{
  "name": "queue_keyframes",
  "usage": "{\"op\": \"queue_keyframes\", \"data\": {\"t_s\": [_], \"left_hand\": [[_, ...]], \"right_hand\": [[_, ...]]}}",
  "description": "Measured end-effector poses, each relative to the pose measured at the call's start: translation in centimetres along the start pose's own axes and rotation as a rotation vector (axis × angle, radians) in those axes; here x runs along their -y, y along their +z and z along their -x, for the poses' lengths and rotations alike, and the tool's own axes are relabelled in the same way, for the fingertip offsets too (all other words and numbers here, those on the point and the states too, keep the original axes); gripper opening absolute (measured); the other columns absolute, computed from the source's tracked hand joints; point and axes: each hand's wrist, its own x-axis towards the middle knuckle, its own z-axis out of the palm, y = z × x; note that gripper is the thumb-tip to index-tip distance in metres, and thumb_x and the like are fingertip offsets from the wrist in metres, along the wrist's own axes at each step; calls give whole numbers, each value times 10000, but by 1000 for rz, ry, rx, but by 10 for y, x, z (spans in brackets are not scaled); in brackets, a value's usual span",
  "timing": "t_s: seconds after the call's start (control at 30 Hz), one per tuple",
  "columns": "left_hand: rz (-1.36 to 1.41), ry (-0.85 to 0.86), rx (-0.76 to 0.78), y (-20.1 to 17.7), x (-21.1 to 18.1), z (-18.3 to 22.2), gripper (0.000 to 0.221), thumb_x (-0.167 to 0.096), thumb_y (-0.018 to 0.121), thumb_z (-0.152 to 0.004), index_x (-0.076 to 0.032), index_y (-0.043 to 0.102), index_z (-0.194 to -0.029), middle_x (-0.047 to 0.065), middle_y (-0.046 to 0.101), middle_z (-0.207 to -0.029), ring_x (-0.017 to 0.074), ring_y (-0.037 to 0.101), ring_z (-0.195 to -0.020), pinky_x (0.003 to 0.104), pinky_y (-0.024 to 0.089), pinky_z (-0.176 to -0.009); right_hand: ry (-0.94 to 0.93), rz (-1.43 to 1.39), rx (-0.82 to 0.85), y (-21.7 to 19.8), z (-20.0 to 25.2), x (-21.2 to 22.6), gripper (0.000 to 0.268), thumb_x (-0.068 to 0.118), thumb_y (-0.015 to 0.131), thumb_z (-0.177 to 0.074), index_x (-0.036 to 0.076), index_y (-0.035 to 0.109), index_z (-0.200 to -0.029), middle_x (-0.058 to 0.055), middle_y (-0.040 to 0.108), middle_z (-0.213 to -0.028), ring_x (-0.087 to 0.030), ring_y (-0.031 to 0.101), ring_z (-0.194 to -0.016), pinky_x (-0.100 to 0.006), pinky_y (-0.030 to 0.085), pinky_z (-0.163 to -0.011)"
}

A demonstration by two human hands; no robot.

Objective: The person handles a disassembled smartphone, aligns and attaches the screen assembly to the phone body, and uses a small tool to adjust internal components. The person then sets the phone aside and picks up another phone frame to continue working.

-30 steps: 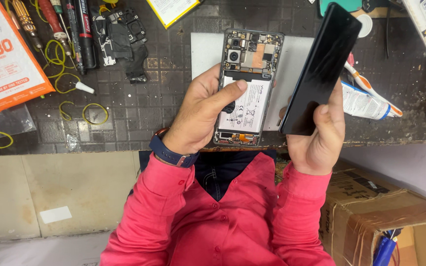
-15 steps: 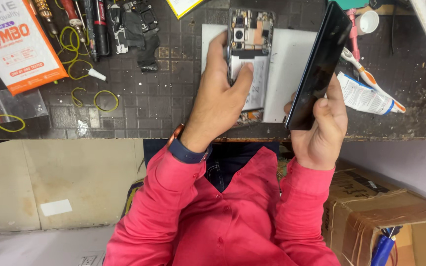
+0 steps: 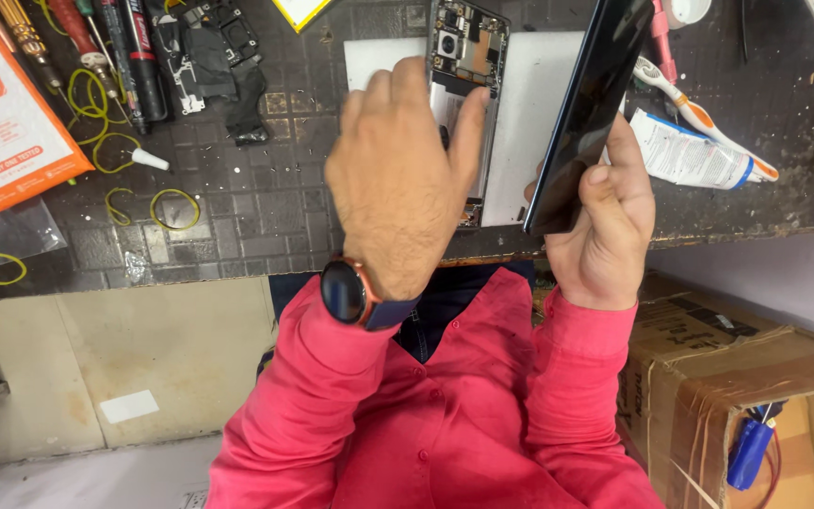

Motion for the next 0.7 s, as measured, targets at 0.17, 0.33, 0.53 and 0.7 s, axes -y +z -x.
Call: {"op": "queue_keyframes", "data": {"t_s": [0.17, 0.33, 0.53, 0.7], "left_hand": [[-56, -61, 70, -10, 1, 6, 457, -458, 688, -966, -10, 663, -1048, 137, 655, -946, 328, 684, -913, 453, 561, -658], [8, -166, 202, -21, 0, 13, 489, -457, 702, -962, -16, 657, -1167, 154, 680, -1013, 350, 695, -897, 476, 560, -689], [108, -83, 192, -31, -1, 27, 761, -381, 871, -793, 15, 523, -1341, 197, 652, -1190, 393, 647, -1082, 479, 544, -823], [180, -29, 248, -36, -3, 42, 1085, -305, 939, -548, 18, 408, -1438, 197, 543, -1346, 399, 527, -1253, 464, 516, -940]], "right_hand": [[-13, -13, 76, -2, 0, 1, 601, 151, 627, -1124, -45, 336, -1613, -154, 601, -1435, -195, 679, -1136, -318, 588, -941], [24, -39, 28, -3, 0, 1, 608, 120, 608, -1100, -44, 332, -1616, -166, 602, -1443, -209, 687, -1161, -337, 592, -967], [58, -55, -12, -6, 0, 0, 641, 111, 593, -1071, -50, 325, -1631, -169, 589, -1431, -209, 684, -1181, -346, 593, -995], [-3, -25, 140, -10, -2, 1, 547, 138, 610, -1167, -32, 342, -1612, -147, 593, -1413, -200, 675, -1153, -328, 587, -935]]}}
